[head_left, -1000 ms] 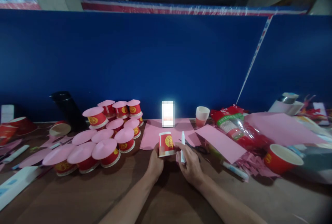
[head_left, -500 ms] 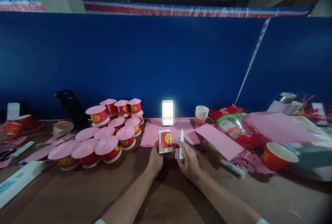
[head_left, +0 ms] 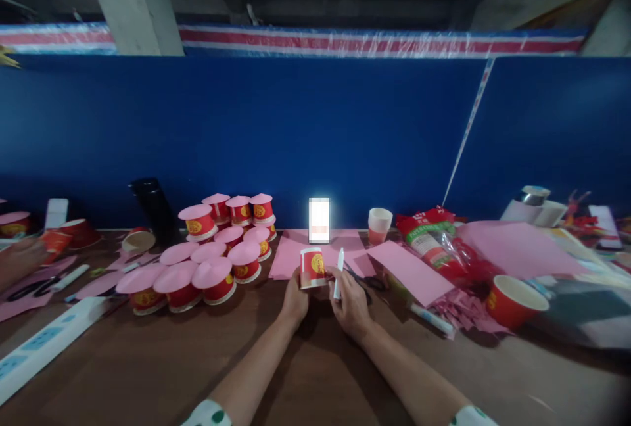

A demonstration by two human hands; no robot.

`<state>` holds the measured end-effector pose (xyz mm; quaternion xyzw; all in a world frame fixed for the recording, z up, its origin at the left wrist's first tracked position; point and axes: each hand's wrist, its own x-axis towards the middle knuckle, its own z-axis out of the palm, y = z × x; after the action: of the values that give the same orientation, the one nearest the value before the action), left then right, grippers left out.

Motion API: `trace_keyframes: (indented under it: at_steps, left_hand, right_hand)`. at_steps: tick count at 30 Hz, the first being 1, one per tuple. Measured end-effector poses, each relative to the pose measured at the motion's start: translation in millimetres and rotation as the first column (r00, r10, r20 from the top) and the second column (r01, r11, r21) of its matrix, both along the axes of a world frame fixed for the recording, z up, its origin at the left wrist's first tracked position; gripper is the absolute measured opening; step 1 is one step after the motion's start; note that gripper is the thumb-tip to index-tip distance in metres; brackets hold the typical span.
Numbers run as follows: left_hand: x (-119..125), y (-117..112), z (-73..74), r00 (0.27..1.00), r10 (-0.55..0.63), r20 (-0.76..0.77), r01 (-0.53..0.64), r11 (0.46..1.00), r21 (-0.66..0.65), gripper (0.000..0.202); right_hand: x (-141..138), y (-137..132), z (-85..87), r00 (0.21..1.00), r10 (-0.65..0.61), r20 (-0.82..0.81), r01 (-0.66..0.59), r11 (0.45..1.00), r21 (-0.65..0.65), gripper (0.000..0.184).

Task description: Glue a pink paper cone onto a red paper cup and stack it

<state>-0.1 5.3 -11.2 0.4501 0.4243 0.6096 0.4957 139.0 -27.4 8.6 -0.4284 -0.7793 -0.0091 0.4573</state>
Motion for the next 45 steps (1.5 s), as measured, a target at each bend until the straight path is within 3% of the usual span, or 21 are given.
trace_keyframes:
  at_steps: [14, 23, 28, 37, 45]
  left_hand:
    - [2, -6, 7.4, 0.993, 0.019, -0.113, -0.012, 0.998, 0.064, 0.033]
    - [3, -14, 20.4, 0.985, 0.058, -0.162, -0.049, 0.997, 0.063, 0.03]
    - [1, -14, 16.8, 0.984, 0.078, -0.16, -0.066, 0.995, 0.079, 0.029]
    - [6, -1, -1.6, 0.998, 0.034, -0.043, -0.03, 0.997, 0.07, 0.042]
    - [1, -3, -2.4, 1.0, -0.013, -0.027, 0.015, 0.996, 0.085, 0.049]
  right_hand:
    - [0, 1, -4.8, 0.999, -0.037, 0.019, 0.037, 0.999, 0.024, 0.036]
    - [1, 0, -4.8, 0.995, -0.081, 0.055, 0.079, 0.996, 0.033, 0.038]
    - [0, -2, -5.6, 0.993, -0.102, 0.061, 0.099, 0.994, 0.041, 0.042]
    - [8, -7, 12.1, 0.982, 0.05, -0.181, -0.02, 0.986, 0.164, 0.028]
    - [13, -23, 29.5, 0.9, 0.131, -0.416, -0.126, 0.991, 0.039, 0.018]
